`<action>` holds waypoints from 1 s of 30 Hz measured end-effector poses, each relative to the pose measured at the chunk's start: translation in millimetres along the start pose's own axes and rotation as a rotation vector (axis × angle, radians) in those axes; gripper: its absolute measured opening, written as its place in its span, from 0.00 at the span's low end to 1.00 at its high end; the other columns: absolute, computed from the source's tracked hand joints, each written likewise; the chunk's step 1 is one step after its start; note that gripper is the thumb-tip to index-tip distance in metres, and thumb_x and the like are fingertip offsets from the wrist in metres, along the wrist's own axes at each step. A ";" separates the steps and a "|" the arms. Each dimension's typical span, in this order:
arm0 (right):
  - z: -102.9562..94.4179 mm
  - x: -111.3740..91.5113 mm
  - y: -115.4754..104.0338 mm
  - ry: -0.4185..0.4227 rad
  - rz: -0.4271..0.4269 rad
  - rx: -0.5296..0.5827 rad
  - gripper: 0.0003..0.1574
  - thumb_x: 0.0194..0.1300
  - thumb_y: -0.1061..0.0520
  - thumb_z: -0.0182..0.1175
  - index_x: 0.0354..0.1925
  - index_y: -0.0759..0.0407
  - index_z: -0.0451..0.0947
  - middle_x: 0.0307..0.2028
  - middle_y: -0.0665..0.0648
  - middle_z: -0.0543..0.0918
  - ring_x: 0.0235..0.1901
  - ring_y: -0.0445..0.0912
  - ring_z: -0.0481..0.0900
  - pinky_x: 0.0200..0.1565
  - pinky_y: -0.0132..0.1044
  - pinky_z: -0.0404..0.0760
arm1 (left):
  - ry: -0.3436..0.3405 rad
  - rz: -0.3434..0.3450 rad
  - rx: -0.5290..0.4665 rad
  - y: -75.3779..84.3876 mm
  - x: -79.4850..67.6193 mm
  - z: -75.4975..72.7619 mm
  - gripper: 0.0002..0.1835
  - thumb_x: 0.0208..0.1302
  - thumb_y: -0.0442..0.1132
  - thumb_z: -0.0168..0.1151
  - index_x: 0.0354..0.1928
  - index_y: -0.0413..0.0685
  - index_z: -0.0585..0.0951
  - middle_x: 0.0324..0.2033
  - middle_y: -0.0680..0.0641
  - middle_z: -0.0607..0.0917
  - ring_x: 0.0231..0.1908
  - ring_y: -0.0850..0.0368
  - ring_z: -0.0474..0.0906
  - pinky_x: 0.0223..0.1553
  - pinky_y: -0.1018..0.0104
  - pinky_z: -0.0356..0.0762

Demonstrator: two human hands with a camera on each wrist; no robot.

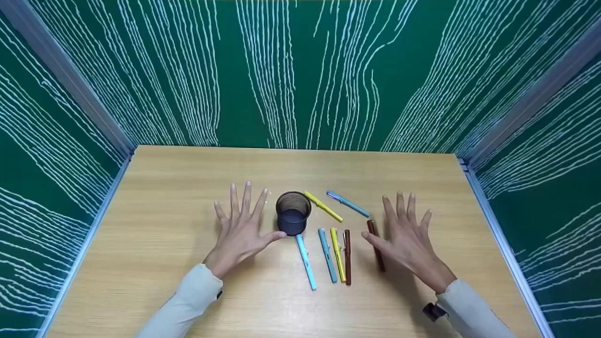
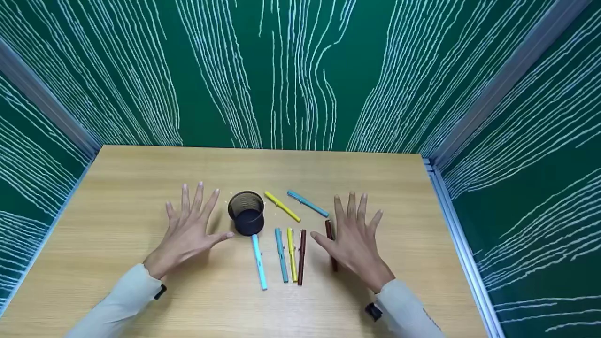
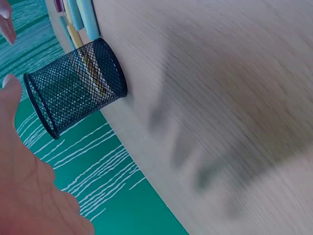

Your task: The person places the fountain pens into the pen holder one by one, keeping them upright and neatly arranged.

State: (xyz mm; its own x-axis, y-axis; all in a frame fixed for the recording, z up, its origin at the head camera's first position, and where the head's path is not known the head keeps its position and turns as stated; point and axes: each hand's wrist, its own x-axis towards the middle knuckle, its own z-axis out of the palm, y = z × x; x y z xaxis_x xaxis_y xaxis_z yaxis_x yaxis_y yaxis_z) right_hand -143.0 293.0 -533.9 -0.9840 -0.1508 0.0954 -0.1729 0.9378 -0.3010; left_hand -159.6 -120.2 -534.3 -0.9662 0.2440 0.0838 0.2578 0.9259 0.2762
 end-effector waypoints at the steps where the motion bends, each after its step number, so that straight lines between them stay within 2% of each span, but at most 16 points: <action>1: 0.4 0.0 -0.1 -0.003 0.002 0.001 0.72 0.68 0.19 0.62 0.88 0.62 0.52 0.87 0.75 0.43 0.85 0.76 0.34 0.71 0.89 0.28 | -0.004 0.000 -0.002 0.0 0.2 0.1 0.66 0.60 0.89 0.54 0.91 0.59 0.52 0.89 0.38 0.39 0.85 0.26 0.27 0.71 0.09 0.30; 6: 1.8 0.2 -0.7 -0.015 0.018 0.007 0.72 0.69 0.18 0.62 0.88 0.62 0.53 0.87 0.75 0.44 0.85 0.76 0.35 0.72 0.87 0.31 | -0.034 0.001 -0.014 1.8 3.2 -0.8 0.66 0.61 0.87 0.57 0.91 0.59 0.51 0.89 0.39 0.38 0.85 0.27 0.24 0.71 0.10 0.26; 10: 2.8 -0.1 -2.0 -0.018 0.037 0.034 0.69 0.70 0.20 0.62 0.87 0.63 0.56 0.86 0.75 0.47 0.85 0.75 0.38 0.76 0.84 0.37 | -0.068 0.007 -0.011 4.1 6.6 -3.1 0.65 0.62 0.86 0.59 0.91 0.59 0.50 0.89 0.39 0.37 0.85 0.27 0.23 0.72 0.11 0.25; 14: 5.1 -0.9 -3.9 0.001 0.040 0.055 0.65 0.71 0.24 0.64 0.84 0.66 0.60 0.85 0.75 0.52 0.85 0.74 0.44 0.79 0.78 0.45 | -0.097 0.011 -0.029 5.8 10.3 -6.3 0.66 0.62 0.86 0.58 0.91 0.58 0.48 0.89 0.40 0.36 0.85 0.28 0.23 0.73 0.12 0.23; 17: 8.7 -1.4 -5.3 0.031 0.030 0.071 0.60 0.72 0.28 0.66 0.82 0.67 0.64 0.82 0.76 0.59 0.83 0.73 0.51 0.78 0.77 0.52 | -0.101 0.015 -0.066 5.6 12.3 -8.0 0.68 0.61 0.87 0.56 0.91 0.57 0.46 0.89 0.39 0.38 0.86 0.29 0.27 0.75 0.14 0.27; 21: 14.8 -1.7 -4.8 0.100 0.005 0.118 0.52 0.72 0.34 0.70 0.76 0.70 0.71 0.76 0.76 0.71 0.78 0.72 0.64 0.73 0.76 0.64 | -0.089 0.030 -0.156 3.2 16.2 -7.2 0.68 0.63 0.84 0.60 0.91 0.52 0.46 0.89 0.36 0.46 0.86 0.30 0.39 0.77 0.16 0.36; 24: 18.6 -3.4 -3.5 0.153 -0.008 0.172 0.46 0.71 0.40 0.74 0.72 0.70 0.76 0.70 0.75 0.76 0.73 0.70 0.70 0.69 0.73 0.70 | -0.086 0.056 -0.245 1.3 21.7 -5.6 0.66 0.66 0.78 0.66 0.91 0.49 0.47 0.87 0.36 0.53 0.86 0.33 0.50 0.79 0.20 0.42; 30: 28.7 -7.8 -4.9 0.196 0.001 0.255 0.38 0.69 0.47 0.77 0.67 0.68 0.80 0.65 0.72 0.80 0.67 0.67 0.74 0.64 0.70 0.76 | -0.127 0.068 -0.475 -3.2 28.3 0.3 0.63 0.66 0.66 0.76 0.90 0.49 0.50 0.86 0.36 0.57 0.84 0.35 0.55 0.81 0.33 0.57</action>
State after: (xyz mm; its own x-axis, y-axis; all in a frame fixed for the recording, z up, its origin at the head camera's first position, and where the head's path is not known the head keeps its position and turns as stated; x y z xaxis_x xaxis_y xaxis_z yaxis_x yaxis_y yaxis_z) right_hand -135.7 280.6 -560.4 -0.9611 -0.0639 0.2689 -0.2022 0.8258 -0.5265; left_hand -187.7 -116.2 -533.1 -0.9331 0.3596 0.0075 0.2676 0.6801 0.6826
